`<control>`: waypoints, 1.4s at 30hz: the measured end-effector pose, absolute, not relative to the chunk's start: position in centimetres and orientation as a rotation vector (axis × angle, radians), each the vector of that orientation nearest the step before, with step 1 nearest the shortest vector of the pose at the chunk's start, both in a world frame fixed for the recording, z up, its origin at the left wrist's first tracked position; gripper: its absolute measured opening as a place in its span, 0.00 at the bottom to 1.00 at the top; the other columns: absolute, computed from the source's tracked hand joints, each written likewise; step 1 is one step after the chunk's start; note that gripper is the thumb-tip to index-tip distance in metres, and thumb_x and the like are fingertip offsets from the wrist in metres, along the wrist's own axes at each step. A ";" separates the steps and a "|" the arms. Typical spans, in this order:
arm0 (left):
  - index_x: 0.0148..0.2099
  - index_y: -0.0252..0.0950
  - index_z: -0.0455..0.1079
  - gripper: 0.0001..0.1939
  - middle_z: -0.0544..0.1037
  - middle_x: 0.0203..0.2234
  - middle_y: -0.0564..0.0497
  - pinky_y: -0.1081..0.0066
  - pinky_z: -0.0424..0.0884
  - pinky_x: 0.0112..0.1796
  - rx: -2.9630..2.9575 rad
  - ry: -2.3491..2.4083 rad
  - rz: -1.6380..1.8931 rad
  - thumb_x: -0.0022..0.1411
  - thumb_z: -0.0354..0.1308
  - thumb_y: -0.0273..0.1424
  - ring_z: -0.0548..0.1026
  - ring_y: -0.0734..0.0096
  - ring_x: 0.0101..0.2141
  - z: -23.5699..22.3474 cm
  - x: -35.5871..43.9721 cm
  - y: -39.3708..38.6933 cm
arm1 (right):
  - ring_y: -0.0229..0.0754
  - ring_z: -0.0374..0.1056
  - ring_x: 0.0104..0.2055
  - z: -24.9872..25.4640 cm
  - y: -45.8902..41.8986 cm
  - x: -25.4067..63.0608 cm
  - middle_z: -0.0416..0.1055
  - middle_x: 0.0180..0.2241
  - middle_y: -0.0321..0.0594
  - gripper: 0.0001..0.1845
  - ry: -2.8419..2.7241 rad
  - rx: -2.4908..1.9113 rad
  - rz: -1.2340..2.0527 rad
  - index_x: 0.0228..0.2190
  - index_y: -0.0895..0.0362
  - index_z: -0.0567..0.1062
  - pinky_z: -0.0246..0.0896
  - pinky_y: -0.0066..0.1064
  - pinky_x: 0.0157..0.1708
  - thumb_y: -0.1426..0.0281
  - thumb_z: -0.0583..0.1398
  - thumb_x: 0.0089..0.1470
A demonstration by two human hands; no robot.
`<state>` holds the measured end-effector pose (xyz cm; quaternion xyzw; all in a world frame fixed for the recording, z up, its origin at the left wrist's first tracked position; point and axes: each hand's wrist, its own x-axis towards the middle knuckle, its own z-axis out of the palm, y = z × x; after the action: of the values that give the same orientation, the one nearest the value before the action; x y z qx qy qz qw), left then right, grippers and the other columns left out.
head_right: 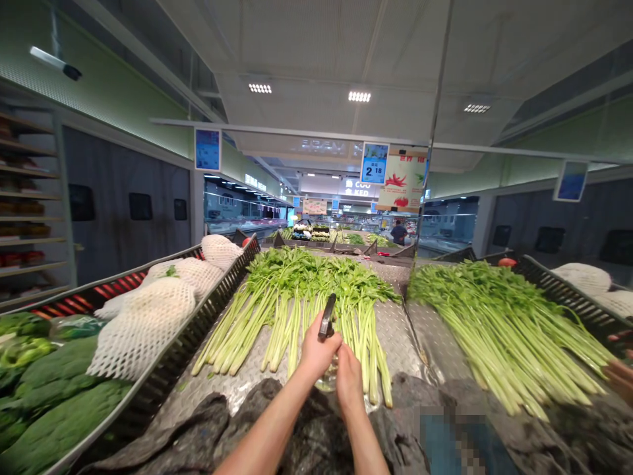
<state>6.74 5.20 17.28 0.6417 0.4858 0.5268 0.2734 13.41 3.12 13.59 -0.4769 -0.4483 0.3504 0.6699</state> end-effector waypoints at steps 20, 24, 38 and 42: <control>0.44 0.43 0.60 0.20 0.70 0.26 0.56 0.76 0.57 0.26 1.829 1.218 1.383 0.44 0.49 0.27 0.65 0.75 0.26 17.3 10.8 4.0 | 0.41 0.66 0.34 12.5 2.4 17.7 0.72 0.32 0.41 0.24 -1.033 -1.278 0.573 0.33 0.60 0.72 0.59 0.27 0.27 0.58 0.45 0.44; 0.42 0.42 0.61 0.19 0.70 0.26 0.57 0.76 0.57 0.26 1.870 1.225 1.362 0.44 0.50 0.28 0.65 0.75 0.26 17.2 11.7 3.7 | 0.42 0.66 0.33 12.0 2.5 18.3 0.72 0.31 0.40 0.24 -0.963 -1.339 0.514 0.33 0.60 0.72 0.59 0.27 0.27 0.58 0.46 0.44; 0.47 0.42 0.57 0.23 0.70 0.29 0.55 0.74 0.60 0.31 1.840 1.204 1.363 0.45 0.50 0.28 0.66 0.73 0.29 17.5 10.8 3.4 | 0.43 0.66 0.34 12.0 2.7 17.9 0.72 0.32 0.42 0.22 -0.970 -1.268 0.569 0.32 0.60 0.72 0.59 0.28 0.26 0.60 0.46 0.45; 0.46 0.41 0.58 0.22 0.70 0.31 0.54 0.74 0.59 0.32 1.841 1.256 1.379 0.45 0.50 0.28 0.66 0.73 0.30 17.5 10.0 3.7 | 0.43 0.66 0.35 12.3 2.9 16.7 0.72 0.32 0.42 0.22 -1.010 -1.245 0.575 0.31 0.59 0.73 0.59 0.28 0.28 0.60 0.46 0.45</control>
<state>9.96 3.72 17.51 0.6789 0.4631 0.5083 0.2575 16.70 2.92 12.31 -0.5498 -0.4461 0.2542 0.6589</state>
